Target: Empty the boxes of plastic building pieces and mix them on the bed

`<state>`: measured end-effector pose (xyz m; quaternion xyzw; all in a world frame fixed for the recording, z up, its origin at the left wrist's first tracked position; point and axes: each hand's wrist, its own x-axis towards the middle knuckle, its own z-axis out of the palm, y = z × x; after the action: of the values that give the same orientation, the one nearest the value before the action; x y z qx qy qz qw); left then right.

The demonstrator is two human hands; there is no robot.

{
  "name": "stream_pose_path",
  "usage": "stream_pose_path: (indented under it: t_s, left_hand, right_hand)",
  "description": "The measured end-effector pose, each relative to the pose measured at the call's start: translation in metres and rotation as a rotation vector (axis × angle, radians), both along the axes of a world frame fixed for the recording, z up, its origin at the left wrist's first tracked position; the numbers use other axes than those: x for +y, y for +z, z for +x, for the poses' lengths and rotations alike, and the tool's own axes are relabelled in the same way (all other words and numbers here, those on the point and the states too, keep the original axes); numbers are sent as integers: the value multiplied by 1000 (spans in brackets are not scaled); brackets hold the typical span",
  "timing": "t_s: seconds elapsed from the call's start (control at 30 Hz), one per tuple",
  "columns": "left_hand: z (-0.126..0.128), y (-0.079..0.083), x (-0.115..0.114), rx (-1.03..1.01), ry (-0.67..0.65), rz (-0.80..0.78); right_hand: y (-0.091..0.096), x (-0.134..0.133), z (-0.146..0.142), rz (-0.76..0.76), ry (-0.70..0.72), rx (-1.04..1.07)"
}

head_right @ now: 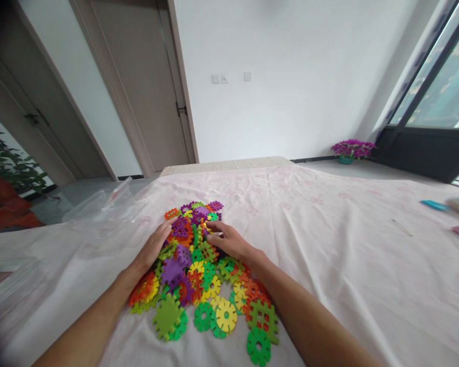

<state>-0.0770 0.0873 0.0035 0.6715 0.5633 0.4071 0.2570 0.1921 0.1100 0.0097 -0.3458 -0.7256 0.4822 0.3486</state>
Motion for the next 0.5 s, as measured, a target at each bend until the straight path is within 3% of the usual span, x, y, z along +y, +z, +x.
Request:
stream_pose_path:
  t_s: [0.13, 0.23, 0.33, 0.5]
  left_hand:
    - [21, 13, 1, -141, -6, 110]
    - [22, 20, 21, -9, 108, 172]
    - [21, 25, 55, 272, 179, 75]
    - [28, 21, 118, 431, 177, -148]
  right_hand:
    - [15, -4, -2, 71, 63, 124]
    - [9, 8, 9, 123, -144, 106]
    - [-10, 23, 25, 196, -330, -74]
    - [-30, 29, 33, 465, -280, -351]
